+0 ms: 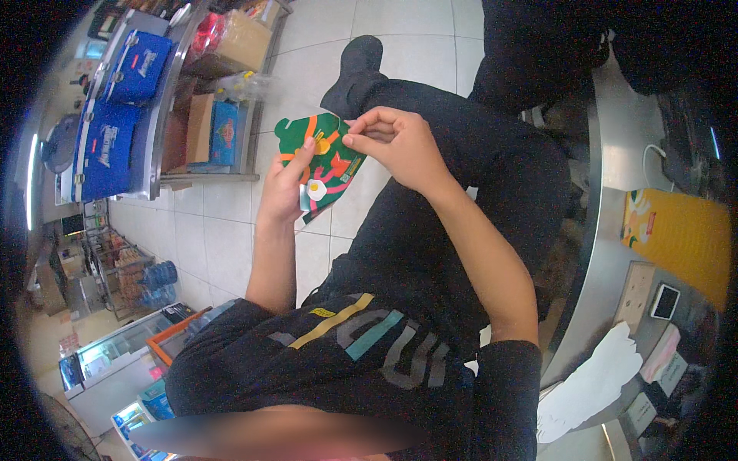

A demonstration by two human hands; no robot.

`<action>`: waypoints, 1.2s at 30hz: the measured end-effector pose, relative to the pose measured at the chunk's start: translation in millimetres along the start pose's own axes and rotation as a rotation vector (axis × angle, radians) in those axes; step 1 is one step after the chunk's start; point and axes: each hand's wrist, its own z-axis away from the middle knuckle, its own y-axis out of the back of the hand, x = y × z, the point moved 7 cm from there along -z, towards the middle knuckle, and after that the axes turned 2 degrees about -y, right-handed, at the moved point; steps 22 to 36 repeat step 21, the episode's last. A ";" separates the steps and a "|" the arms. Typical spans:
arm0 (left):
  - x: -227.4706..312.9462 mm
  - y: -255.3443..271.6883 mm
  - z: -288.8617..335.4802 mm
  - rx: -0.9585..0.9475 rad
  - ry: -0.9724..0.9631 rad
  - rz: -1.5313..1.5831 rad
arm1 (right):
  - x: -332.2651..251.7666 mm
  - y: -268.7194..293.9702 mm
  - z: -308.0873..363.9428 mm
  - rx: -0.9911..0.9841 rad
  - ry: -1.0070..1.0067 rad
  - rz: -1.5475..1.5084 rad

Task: The person sits at a counter and assembles small, colorful paper boxes. They fold the flat pieces into shape, tuck in the tabs, and then place the finished boxes into a larger stack of similar items.

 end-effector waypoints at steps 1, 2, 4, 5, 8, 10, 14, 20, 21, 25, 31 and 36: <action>-1.8 1.2 -0.1 0.017 0.030 -0.013 | 0.0 0.2 -0.9 -0.003 -0.006 0.015; -2.2 0.2 -0.4 0.015 0.036 -0.008 | -0.5 1.0 -1.6 -0.006 -0.011 0.031; -3.1 -1.2 -1.2 0.034 0.066 0.030 | -0.8 5.2 -0.8 -0.036 -0.057 0.058; -3.0 -0.7 2.1 0.059 0.090 0.062 | -0.9 9.2 -0.2 -0.066 -0.099 0.066; -3.6 -2.4 7.0 0.058 0.118 0.062 | -1.1 13.8 -0.9 -0.123 -0.116 0.084; -7.8 -7.2 6.2 0.004 0.094 0.056 | 0.8 15.2 -2.2 -0.096 -0.073 0.123; -23.6 -2.2 5.8 0.038 0.166 0.054 | 4.7 15.4 -1.3 -0.005 0.029 0.236; -26.8 19.4 4.7 0.209 0.162 0.287 | 12.0 2.5 -2.5 0.036 0.124 0.378; -25.2 21.8 5.8 0.213 0.158 0.285 | 13.2 -4.2 -1.8 0.054 0.166 0.371; -25.2 21.8 5.8 0.213 0.158 0.285 | 13.2 -4.2 -1.8 0.054 0.166 0.371; -25.2 21.8 5.8 0.213 0.158 0.285 | 13.2 -4.2 -1.8 0.054 0.166 0.371; -25.2 21.8 5.8 0.213 0.158 0.285 | 13.2 -4.2 -1.8 0.054 0.166 0.371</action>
